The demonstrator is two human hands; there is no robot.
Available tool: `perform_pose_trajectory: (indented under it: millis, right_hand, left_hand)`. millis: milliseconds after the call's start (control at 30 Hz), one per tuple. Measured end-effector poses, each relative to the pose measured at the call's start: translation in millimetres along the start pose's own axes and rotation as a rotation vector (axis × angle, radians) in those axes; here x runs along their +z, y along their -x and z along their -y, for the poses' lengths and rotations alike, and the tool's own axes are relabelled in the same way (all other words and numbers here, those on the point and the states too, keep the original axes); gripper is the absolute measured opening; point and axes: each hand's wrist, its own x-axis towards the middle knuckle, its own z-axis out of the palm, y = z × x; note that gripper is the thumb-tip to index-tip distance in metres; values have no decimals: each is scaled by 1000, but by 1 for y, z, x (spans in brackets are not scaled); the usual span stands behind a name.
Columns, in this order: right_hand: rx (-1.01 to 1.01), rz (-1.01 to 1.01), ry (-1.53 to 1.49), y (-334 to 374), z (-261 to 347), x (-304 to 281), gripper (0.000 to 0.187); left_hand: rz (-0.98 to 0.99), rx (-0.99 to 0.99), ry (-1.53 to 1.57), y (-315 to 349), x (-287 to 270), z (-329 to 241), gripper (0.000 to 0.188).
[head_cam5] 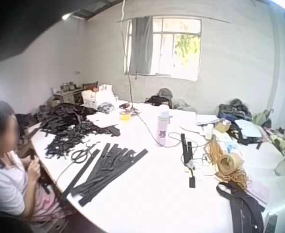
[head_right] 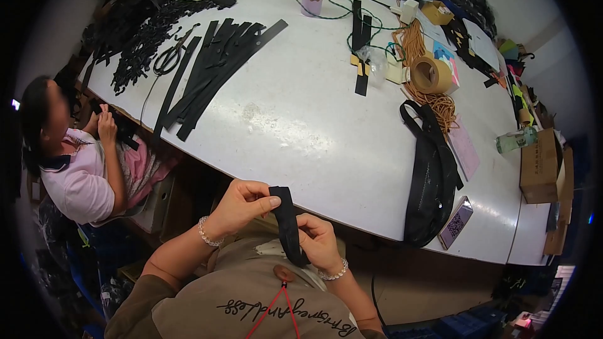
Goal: Assembling and inspecting components for black fabric bags at a manufacturing workbench.
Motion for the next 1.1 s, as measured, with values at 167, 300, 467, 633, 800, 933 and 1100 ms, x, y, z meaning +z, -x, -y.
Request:
perform_pose_trajectory:
  millis: [167, 300, 467, 633, 800, 933, 1100]
  right_hand:
    - [-19, -54, 19, 0, 2, 6, 11]
    - [-327, -251, 297, -13, 0, 12, 7]
    - [-492, -360, 689, -23, 11, 7, 9]
    - [-539, -334, 620, -34, 14, 4, 8]
    - [-504, -416, 373, -44, -8, 10, 6]
    - [-278, -447, 105, -51, -13, 3, 7]
    - [-464, -366, 191, -55, -16, 1, 8]
  left_hand:
    - [63, 43, 59, 5, 17, 0, 28]
    - [85, 18, -202, 12, 26, 7, 41]
    - [-11, 92, -248, 0, 31, 11, 39]
    - [26, 68, -255, -3, 27, 8, 41]
    - [67, 68, -231, -9, 18, 24, 48]
    - [68, 109, 81, -6, 30, 30, 52]
    - [9, 110, 132, -3, 30, 29, 49]
